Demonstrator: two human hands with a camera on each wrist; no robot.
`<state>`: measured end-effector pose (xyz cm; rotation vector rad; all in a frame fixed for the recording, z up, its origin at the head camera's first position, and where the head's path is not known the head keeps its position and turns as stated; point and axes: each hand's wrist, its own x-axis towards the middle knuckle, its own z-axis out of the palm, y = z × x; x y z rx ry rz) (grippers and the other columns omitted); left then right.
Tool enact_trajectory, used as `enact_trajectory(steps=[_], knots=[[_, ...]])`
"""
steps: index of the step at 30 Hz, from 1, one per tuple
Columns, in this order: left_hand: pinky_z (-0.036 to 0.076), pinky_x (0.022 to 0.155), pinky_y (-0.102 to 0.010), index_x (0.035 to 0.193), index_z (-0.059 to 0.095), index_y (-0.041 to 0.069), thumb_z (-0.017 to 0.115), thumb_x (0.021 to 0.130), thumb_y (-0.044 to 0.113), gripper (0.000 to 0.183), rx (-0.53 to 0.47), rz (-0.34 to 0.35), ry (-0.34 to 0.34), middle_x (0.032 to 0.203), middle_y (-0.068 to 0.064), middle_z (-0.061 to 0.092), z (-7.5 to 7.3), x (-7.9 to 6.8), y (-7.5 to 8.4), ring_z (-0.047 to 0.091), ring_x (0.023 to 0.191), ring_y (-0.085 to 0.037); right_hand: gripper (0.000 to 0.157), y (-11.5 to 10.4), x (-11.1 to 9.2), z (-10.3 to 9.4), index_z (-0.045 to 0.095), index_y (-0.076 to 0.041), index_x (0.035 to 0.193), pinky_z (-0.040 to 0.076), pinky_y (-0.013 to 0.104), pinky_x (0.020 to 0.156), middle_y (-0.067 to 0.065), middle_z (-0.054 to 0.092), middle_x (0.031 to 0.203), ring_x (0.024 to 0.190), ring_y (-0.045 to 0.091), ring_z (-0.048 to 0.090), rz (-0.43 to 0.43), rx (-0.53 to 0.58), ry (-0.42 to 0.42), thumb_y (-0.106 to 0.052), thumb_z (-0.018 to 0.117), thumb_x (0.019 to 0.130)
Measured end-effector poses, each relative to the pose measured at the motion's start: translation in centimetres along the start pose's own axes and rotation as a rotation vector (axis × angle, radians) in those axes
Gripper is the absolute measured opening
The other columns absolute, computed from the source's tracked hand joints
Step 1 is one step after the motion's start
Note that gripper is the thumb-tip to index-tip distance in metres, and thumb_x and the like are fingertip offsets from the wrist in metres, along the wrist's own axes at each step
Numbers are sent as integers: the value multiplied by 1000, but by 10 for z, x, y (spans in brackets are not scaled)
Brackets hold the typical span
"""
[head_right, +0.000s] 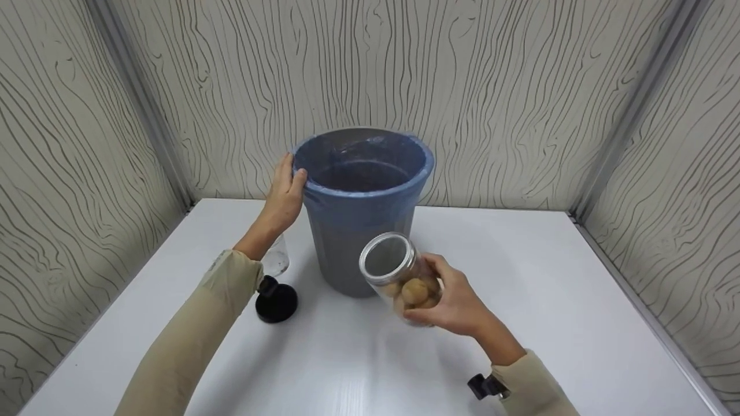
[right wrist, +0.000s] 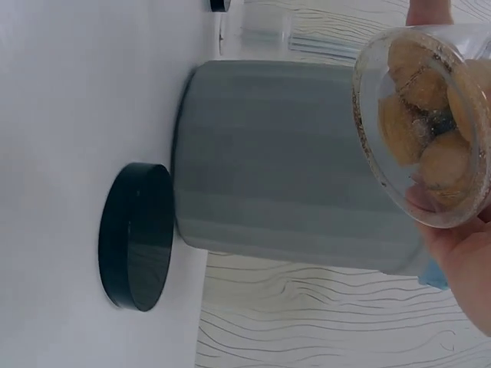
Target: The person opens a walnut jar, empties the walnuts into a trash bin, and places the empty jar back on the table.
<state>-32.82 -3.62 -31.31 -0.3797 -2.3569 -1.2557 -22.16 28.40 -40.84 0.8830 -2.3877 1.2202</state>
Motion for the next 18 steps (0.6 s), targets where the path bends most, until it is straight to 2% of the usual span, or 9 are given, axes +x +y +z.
enact_trajectory(steps=[9, 18], knots=[[15, 112, -41, 148, 12, -6, 31, 101, 28, 61, -5, -4, -19, 154, -21, 9, 1, 0, 0, 11, 142, -32, 88, -6, 8, -25, 45, 3, 131, 35, 12, 92, -2, 58, 116, 105, 6, 53, -24, -14, 74, 10, 86, 54], [15, 113, -39, 147, 14, -7, 31, 100, 29, 62, -7, -1, -15, 154, -22, 9, 0, 0, -1, 13, 141, -31, 90, -10, 20, -48, 43, 4, 133, 33, 11, 94, -9, 55, 117, 107, 5, 51, -31, -62, 111, 12, 85, 54]])
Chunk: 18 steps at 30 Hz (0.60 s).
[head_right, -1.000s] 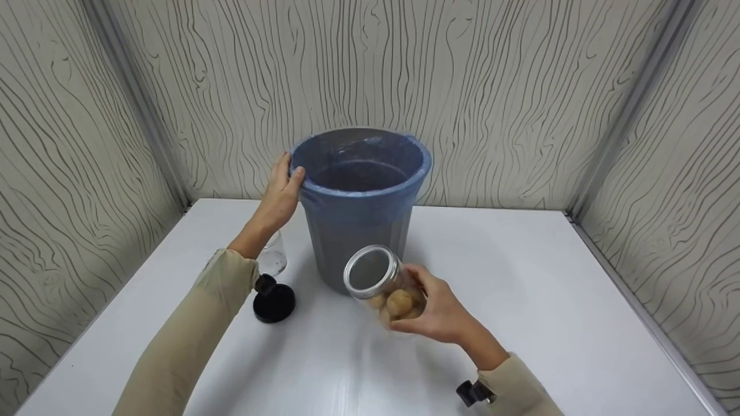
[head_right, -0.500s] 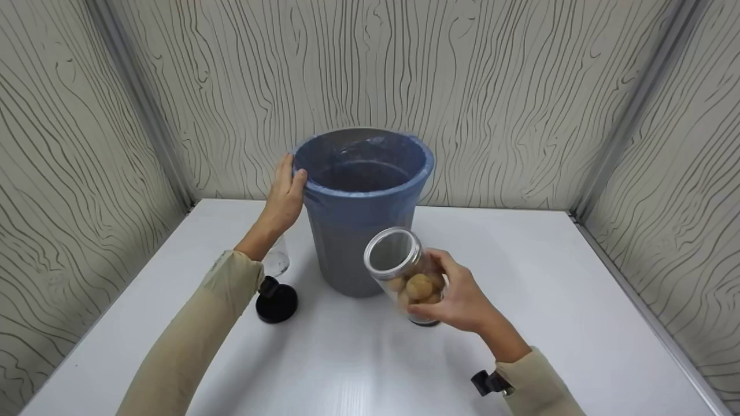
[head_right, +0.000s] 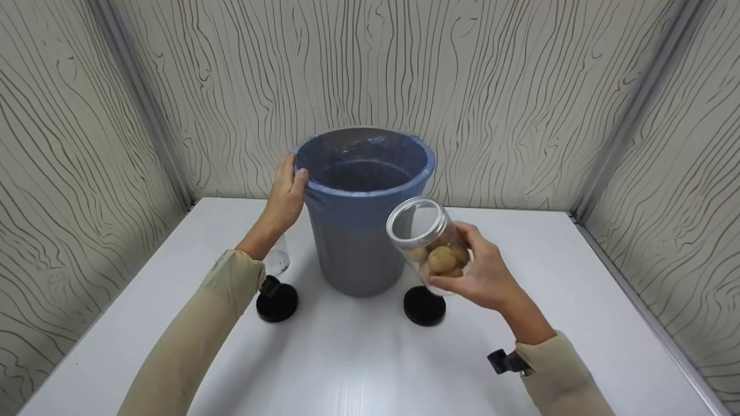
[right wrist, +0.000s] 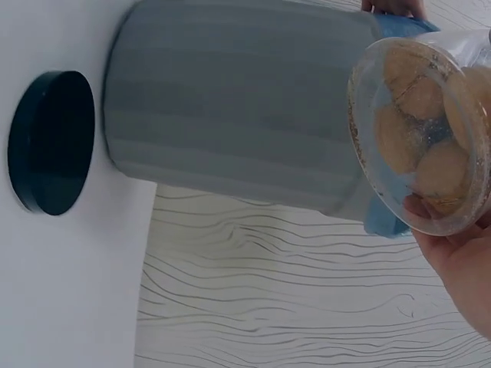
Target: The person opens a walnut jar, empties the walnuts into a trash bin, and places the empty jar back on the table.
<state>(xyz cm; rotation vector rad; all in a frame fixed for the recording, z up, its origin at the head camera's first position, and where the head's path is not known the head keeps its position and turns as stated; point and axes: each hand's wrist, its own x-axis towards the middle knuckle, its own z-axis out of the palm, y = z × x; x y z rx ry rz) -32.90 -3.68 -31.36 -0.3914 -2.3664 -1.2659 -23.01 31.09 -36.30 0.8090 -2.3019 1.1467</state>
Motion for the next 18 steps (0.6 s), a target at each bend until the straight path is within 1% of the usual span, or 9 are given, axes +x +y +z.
enact_trajectory(steps=[4, 6, 9, 15, 18], knots=[[16, 112, -39, 147, 15, -7, 32, 100, 29, 61, -1, 2, 5, 154, -22, 11, 0, 0, -1, 14, 141, -32, 88, -2, 7, -10, 43, 3, 132, 32, 10, 95, -10, 54, 118, 108, 4, 50, 1, -42, 0, 10, 86, 56], [16, 112, -39, 147, 15, -7, 32, 100, 29, 62, -4, 1, 4, 154, -22, 11, 0, 0, -1, 15, 141, -32, 87, -3, 10, -15, 43, 3, 132, 32, 10, 94, -8, 53, 117, 107, 3, 50, 3, -58, 4, 9, 86, 56], [17, 112, -40, 148, 15, -6, 32, 100, 29, 62, -12, -4, 6, 154, -21, 11, 0, -1, -2, 15, 141, -32, 85, -3, 16, -20, 43, 4, 131, 32, 9, 93, -3, 52, 117, 108, 1, 48, 17, -70, 9, 8, 86, 58], [16, 112, -41, 148, 14, -6, 33, 100, 29, 63, -27, -8, 5, 154, -21, 11, 0, -1, -1, 15, 141, -32, 85, -2, 25, -31, 40, 5, 133, 32, 8, 91, 14, 52, 120, 109, -3, 45, 70, -93, 28, 5, 86, 61], [16, 112, -41, 148, 13, -6, 32, 100, 29, 63, -36, -7, -3, 155, -21, 9, -1, -1, 0, 15, 141, -32, 87, -1, 29, -35, 39, 5, 134, 32, 9, 90, 16, 52, 120, 109, -3, 45, 67, -111, 44, 5, 86, 61]])
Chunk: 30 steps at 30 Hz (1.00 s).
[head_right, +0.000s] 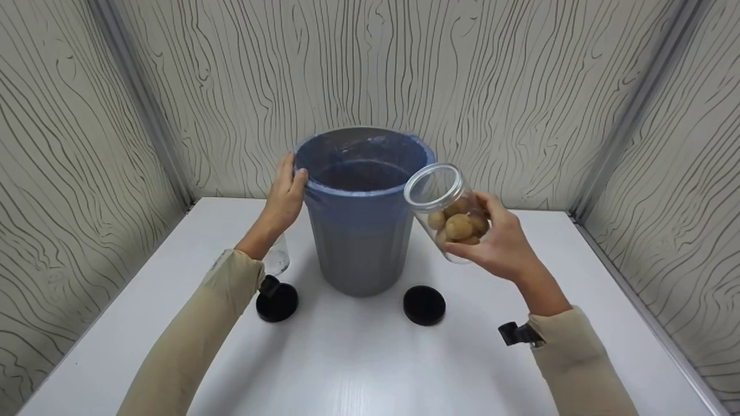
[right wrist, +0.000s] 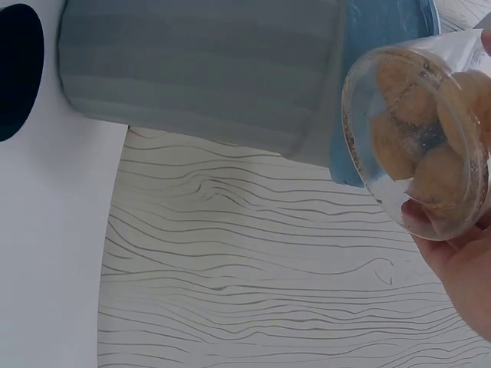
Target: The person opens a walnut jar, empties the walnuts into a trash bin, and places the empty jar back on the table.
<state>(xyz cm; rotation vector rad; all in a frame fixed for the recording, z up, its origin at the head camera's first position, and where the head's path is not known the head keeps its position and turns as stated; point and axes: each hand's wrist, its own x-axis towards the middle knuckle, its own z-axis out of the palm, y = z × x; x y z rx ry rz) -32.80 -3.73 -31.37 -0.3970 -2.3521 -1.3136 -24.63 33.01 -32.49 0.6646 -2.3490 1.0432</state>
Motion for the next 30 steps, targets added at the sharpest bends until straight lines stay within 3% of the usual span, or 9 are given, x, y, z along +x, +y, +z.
enact_trajectory(steps=[5, 12, 15, 21, 30], knots=[[18, 112, -40, 147, 13, -7, 30, 100, 30, 63, -4, 13, 4, 154, -22, 9, 0, -1, 1, 17, 140, -33, 86, -1, 8, -6, 41, 6, 132, 33, 11, 91, 12, 52, 118, 110, -1, 46, -53, -12, 34, 7, 86, 58], [19, 112, -40, 147, 15, -7, 31, 99, 29, 62, 7, 30, 22, 154, -23, 11, 0, 1, 1, 19, 140, -34, 89, -5, 18, -16, 41, 4, 135, 36, 9, 83, 16, 53, 120, 103, -1, 47, -54, -78, 57, 2, 87, 59], [19, 111, -40, 148, 15, -6, 32, 100, 28, 62, 18, 28, 22, 154, -22, 12, 0, 2, 1, 19, 140, -33, 90, -8, 22, -20, 39, 3, 137, 37, 7, 80, 17, 51, 123, 105, 8, 48, -31, -101, 49, 0, 87, 62], [21, 111, -41, 148, 16, -5, 33, 100, 27, 61, 24, 22, 26, 154, -21, 13, 0, 0, 1, 20, 139, -33, 91, -12, 32, -27, 36, 4, 137, 35, 3, 77, 22, 48, 125, 109, 38, 49, 37, -128, 18, -10, 88, 64], [23, 110, -44, 148, 15, -6, 31, 100, 28, 61, 27, 12, 19, 154, -21, 12, 1, 0, 0, 22, 138, -35, 91, -12, 45, -31, 32, 1, 139, 38, 3, 74, 22, 47, 124, 105, 39, 53, 42, -176, -12, -15, 86, 68]])
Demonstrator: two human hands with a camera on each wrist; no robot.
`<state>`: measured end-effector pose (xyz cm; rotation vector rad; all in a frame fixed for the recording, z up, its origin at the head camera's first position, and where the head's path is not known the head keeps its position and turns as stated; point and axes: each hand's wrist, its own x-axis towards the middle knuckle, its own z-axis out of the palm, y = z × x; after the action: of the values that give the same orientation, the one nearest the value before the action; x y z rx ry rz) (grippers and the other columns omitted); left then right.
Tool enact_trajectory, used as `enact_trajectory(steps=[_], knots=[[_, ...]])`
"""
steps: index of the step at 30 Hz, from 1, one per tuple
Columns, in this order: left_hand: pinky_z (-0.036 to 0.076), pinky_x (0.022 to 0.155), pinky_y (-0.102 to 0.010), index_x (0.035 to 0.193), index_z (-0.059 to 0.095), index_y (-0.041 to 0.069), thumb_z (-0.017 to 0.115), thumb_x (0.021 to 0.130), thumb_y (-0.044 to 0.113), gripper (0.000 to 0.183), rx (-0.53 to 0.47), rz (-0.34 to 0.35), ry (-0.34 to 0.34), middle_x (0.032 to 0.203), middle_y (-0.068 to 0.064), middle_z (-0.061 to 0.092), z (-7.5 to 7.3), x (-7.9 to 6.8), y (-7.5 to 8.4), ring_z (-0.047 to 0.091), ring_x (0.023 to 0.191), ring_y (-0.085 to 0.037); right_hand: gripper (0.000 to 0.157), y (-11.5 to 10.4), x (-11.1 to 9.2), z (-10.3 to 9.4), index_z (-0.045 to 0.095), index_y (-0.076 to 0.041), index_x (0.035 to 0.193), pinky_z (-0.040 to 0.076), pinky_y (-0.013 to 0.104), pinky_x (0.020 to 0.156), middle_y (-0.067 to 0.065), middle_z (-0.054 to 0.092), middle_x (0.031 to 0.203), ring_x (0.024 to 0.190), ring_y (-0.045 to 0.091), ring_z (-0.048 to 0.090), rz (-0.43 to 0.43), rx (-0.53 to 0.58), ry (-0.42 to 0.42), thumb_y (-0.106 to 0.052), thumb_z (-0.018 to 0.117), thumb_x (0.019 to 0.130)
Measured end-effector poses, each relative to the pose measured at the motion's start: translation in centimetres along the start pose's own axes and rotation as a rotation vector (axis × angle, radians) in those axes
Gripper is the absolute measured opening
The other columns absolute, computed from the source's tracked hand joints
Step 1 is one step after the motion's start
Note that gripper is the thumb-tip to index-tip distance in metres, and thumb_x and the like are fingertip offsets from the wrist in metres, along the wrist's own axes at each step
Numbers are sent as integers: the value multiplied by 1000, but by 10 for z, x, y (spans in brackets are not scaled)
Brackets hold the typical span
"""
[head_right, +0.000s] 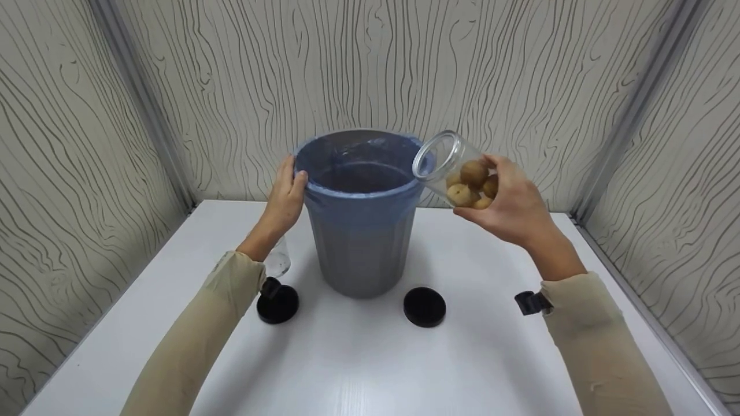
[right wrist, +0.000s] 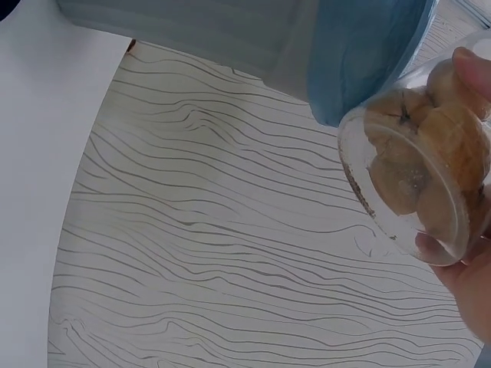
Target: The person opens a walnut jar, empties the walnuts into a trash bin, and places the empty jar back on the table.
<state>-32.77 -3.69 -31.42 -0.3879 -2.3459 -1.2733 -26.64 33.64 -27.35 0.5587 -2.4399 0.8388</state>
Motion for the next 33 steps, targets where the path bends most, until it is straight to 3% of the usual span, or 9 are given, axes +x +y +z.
enact_trajectory(steps=[4, 11, 15, 21, 33], knots=[[22, 110, -43, 148, 14, -6, 30, 101, 30, 62, -6, -1, -8, 154, -21, 10, -1, 0, 0, 21, 139, -34, 91, 0, 5, -1, 33, -1, 139, 37, 6, 71, 19, 49, 118, 95, 32, 53, -48, -70, 18, -17, 86, 68], [20, 111, -43, 148, 14, -6, 32, 101, 26, 60, -16, 0, -6, 154, -21, 11, -2, 0, 0, 17, 140, -34, 93, 2, 13, -3, 30, 1, 140, 44, 47, 74, 23, 45, 116, 94, 36, 49, -58, -184, 12, -20, 85, 68], [19, 111, -44, 148, 13, -5, 31, 101, 28, 61, -22, -11, -18, 155, -20, 9, -1, 0, 0, 16, 140, -33, 93, 3, 18, -4, 30, 2, 140, 42, 58, 77, 27, 43, 117, 97, 41, 48, -50, -201, 8, -21, 84, 69], [19, 111, -45, 149, 12, -4, 30, 101, 29, 61, -32, -17, -22, 155, -19, 8, 0, 1, -1, 15, 140, -33, 92, 5, 26, -5, 32, 6, 138, 39, 63, 84, 30, 45, 120, 103, 45, 46, -70, -279, 7, -23, 85, 68], [14, 112, -44, 149, 11, -4, 31, 101, 28, 61, -58, -27, -26, 155, -20, 6, 1, 1, -2, 10, 142, -32, 95, 6, 40, -6, 33, 4, 137, 40, 61, 86, 30, 48, 119, 107, 45, 46, -199, -377, 34, -15, 88, 62]])
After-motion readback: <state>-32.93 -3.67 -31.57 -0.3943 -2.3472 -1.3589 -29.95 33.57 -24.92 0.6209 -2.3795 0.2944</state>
